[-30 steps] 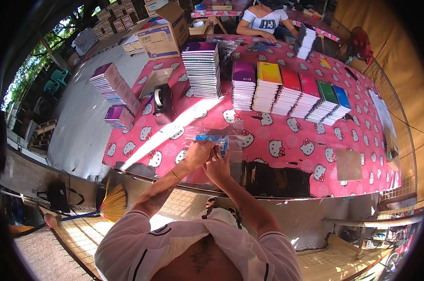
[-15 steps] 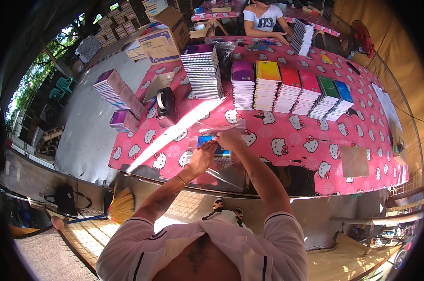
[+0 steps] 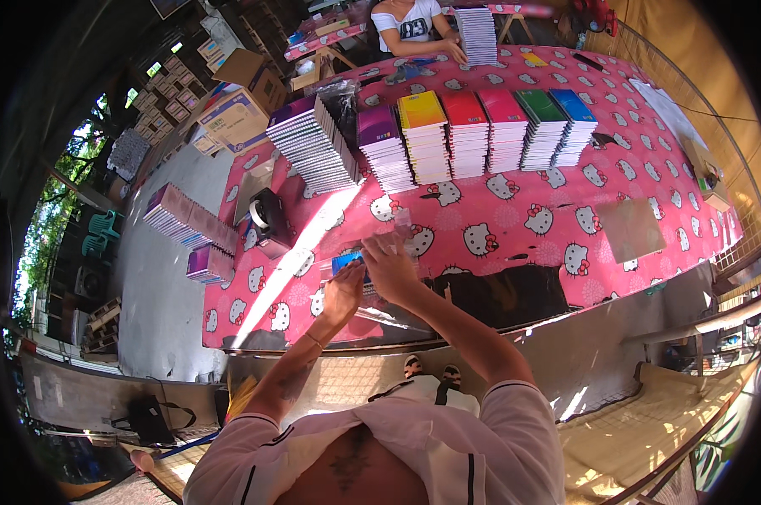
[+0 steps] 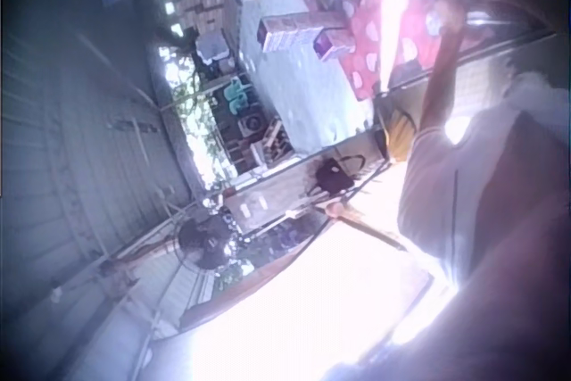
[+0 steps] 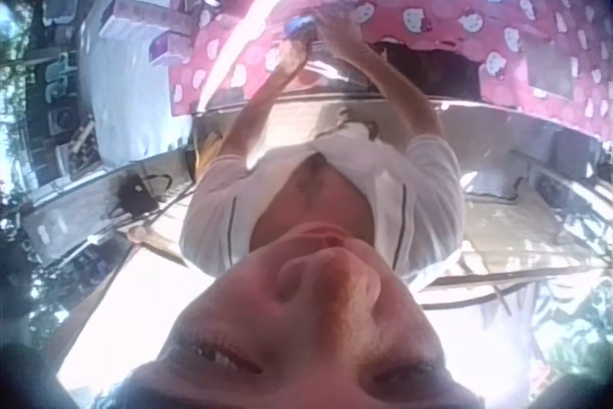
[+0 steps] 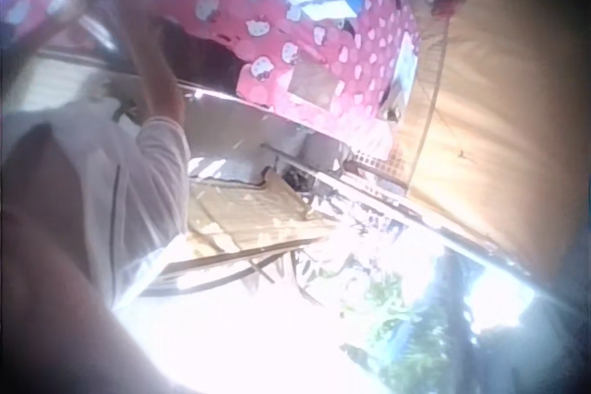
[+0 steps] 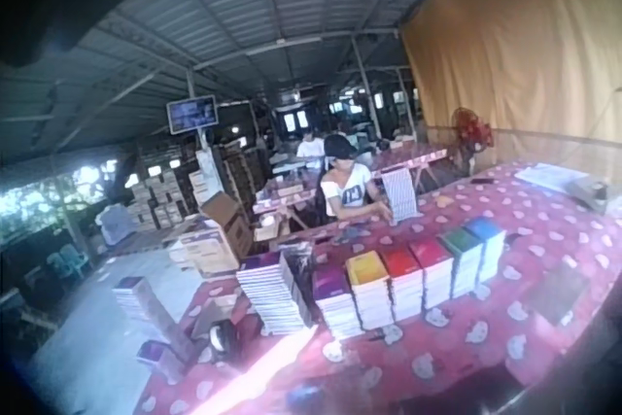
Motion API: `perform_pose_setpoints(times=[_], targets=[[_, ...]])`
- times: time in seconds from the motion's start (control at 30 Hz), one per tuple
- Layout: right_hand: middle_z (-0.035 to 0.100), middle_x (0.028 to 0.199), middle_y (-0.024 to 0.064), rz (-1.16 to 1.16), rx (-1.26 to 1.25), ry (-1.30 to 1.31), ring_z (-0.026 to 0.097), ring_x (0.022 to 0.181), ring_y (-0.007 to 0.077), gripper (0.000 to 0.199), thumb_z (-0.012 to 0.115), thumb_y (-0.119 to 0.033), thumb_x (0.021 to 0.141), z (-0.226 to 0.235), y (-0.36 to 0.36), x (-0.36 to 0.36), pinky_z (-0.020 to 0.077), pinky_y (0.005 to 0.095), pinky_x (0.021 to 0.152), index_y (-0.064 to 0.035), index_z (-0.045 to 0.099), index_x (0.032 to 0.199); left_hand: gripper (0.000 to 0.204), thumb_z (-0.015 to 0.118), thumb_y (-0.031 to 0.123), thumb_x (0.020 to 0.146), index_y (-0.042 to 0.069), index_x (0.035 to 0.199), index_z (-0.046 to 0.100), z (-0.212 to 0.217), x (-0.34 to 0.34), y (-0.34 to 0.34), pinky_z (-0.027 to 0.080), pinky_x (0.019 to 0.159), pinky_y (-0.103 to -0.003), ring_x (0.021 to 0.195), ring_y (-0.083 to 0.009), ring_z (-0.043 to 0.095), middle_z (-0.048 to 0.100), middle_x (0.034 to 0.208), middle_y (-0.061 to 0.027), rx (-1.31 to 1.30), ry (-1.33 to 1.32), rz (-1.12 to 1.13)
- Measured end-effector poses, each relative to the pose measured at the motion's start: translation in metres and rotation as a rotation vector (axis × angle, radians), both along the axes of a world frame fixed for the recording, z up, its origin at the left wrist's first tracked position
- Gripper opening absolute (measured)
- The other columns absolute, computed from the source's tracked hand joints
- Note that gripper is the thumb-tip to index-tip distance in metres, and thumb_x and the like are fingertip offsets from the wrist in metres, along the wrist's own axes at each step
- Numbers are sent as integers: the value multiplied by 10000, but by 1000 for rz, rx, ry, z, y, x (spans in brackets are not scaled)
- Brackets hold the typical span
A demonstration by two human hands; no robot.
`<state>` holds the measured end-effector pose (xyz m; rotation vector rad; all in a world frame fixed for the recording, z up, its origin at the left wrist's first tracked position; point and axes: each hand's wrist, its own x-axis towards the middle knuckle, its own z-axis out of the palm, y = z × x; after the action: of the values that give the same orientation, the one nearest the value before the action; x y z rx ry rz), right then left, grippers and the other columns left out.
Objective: The person places notebooks into plastic sleeves and applies adhesive tape to seal them.
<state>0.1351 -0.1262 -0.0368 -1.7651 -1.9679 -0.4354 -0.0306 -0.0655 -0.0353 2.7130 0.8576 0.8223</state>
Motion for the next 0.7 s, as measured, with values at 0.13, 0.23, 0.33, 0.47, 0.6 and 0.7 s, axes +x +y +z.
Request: perform_pose_setpoints(times=[0.13, 0.23, 0.33, 0.47, 0.6, 0.7], targets=[[594, 1228, 76, 73, -8, 37, 548, 1185, 228, 436, 628, -255, 856, 2, -25, -14, 405, 444, 1026, -33, 613, 1231, 232, 593, 50, 921, 16, 1138, 669, -1, -2, -1, 570, 901, -450, 1097, -370, 666, 696, 1143, -212, -22, -16, 4], [603, 1190, 64, 65, 8, -14, 563, 1126, 216, 483, 668, -240, 796, -12, -24, -9, 418, 410, 989, -31, 617, 1228, 389, 570, 129, 951, 48, 1331, 581, 0, -10, -5, 466, 1054, -463, 1287, -365, 543, 582, 1350, -228, -91, 95, -19], [604, 1138, 45, 102, -15, -18, 570, 1072, 196, 443, 630, -210, 820, -13, -21, -3, 424, 381, 955, -46, 620, 1231, 635, 529, 343, 1007, 34, 1532, 352, -7, -21, -21, 241, 1214, -495, 1486, -337, 303, 358, 1570, -219, 2, 273, 5], [604, 1116, 31, 121, 17, -82, 586, 1022, 185, 442, 670, -238, 823, -16, -21, -4, 432, 380, 965, -58, 629, 1225, 620, 482, 393, 1038, 15, 1516, 373, -27, -75, 2, 306, 1175, -491, 1448, -399, 344, 387, 1541, -244, -98, 241, 387], [605, 1131, 31, 150, -22, -13, 590, 1036, 192, 526, 759, -273, 766, -4, -22, -12, 428, 380, 988, -72, 629, 1234, 471, 549, 298, 1014, -23, 1358, 525, -3, -120, 124, 415, 1065, -482, 1252, -446, 515, 567, 1313, -278, -158, -342, 678], [608, 1149, 30, 97, -49, -35, 592, 1052, 201, 552, 783, -271, 746, -2, -26, -9, 422, 391, 1010, -85, 631, 1242, 403, 656, 262, 943, 1, 1249, 643, 18, -137, 184, 533, 795, -420, 872, -240, 622, 682, 962, -160, -655, -477, 611]])
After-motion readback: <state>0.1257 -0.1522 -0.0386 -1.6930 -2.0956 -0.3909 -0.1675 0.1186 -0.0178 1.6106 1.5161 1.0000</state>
